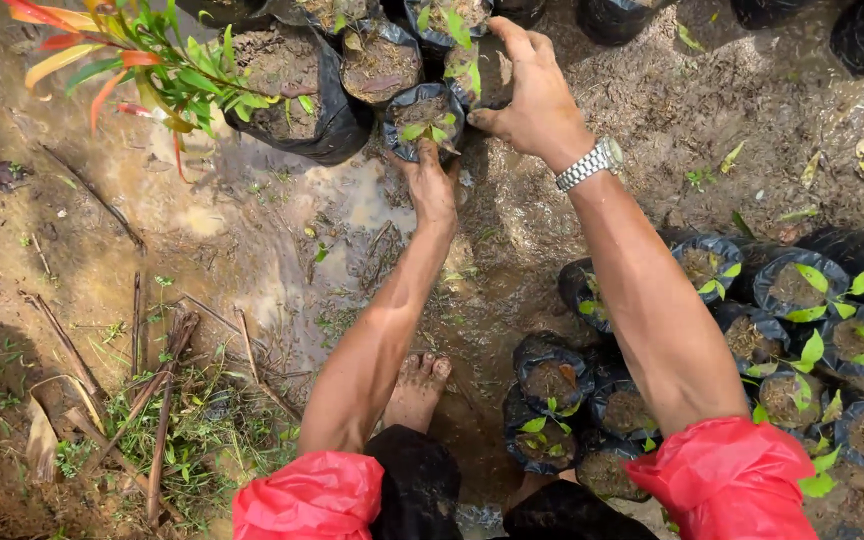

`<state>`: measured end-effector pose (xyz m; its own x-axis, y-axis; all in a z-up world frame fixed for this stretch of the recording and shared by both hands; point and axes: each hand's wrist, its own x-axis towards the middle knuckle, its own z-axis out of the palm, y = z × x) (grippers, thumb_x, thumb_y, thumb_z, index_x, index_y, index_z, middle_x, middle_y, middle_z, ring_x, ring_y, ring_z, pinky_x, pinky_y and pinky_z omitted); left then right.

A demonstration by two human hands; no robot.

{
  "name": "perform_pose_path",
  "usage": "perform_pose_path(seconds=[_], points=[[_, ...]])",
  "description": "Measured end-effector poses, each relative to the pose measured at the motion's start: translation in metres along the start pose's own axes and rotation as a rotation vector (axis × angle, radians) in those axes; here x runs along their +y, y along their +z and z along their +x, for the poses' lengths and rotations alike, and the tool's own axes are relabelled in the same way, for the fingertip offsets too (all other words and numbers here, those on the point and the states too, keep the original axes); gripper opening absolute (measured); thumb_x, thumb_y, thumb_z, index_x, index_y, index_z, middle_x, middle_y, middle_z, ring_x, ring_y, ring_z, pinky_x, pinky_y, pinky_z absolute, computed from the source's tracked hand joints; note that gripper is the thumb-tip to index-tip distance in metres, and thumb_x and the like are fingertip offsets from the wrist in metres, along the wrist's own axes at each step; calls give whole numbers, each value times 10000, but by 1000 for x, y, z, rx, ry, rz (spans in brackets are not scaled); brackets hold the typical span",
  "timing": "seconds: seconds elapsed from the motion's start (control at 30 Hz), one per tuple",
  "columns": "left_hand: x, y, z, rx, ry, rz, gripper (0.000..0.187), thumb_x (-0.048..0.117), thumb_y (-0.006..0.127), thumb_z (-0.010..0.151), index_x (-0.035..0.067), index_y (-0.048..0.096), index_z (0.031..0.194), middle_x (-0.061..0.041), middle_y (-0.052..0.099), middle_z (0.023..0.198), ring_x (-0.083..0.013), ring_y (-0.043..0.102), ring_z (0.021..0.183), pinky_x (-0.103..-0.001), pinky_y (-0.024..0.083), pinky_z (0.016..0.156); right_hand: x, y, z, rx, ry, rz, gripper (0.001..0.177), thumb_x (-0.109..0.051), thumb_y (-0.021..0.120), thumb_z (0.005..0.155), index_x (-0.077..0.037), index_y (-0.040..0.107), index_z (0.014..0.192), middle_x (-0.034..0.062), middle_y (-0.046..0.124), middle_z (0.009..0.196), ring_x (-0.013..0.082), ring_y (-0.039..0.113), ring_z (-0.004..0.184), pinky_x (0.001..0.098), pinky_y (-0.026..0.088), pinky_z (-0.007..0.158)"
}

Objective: The person arranges numerous small potted seedlings in black plastic bags on a muddy ground. They pick up the seedlings by hand, move them into organized rows, and occasionally clear away weeds or debris from the area.

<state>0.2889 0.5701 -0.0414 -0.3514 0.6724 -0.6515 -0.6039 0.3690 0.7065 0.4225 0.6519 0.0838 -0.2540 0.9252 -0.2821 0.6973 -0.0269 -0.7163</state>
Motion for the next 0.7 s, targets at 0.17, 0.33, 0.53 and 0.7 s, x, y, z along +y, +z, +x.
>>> perform_pose_path(seconds=[0.17, 0.33, 0.53, 0.7], points=[[-11, 10, 5, 4, 80, -72, 813, 315, 492, 986, 390, -38, 1597, -218, 257, 1676, -340, 378, 1501, -509, 490, 1059, 14, -17, -44, -6, 122, 19, 814, -151, 835, 908, -147, 342, 1556, 211, 361, 1561, 297, 514, 1006, 454, 434, 759], [9, -37, -18, -276, 121, 186, 1261, 686, 545, 786, 219, -338, 1557, -230, 259, 1649, -396, 222, 1560, -591, 78, 1260, 48, -38, -115, -156, 0, -246, 634, -246, 783, 955, 17, 503, 1459, 325, 579, 1395, 462, 614, 1215, 595, 456, 1061], [18, -81, -149, -614, 165, 919, 739, -88, 533, 951, 89, 260, 1615, -270, 323, 1615, -403, 461, 1443, -544, 414, 1194, -16, -95, -210, -376, 122, -133, 550, -51, 671, 962, 87, 506, 1469, 459, 565, 1311, 588, 548, 1261, 681, 433, 1057], [18, -76, -224, -1432, 93, 1702, 1114, 60, 749, 797, 101, 49, 1662, -280, 78, 1701, -461, 186, 1551, -520, 481, 1110, 14, -98, -222, -636, 188, -158, 1217, -450, 950, 639, -72, 315, 1605, 336, 397, 1568, 540, 327, 1475, 699, 174, 1219]])
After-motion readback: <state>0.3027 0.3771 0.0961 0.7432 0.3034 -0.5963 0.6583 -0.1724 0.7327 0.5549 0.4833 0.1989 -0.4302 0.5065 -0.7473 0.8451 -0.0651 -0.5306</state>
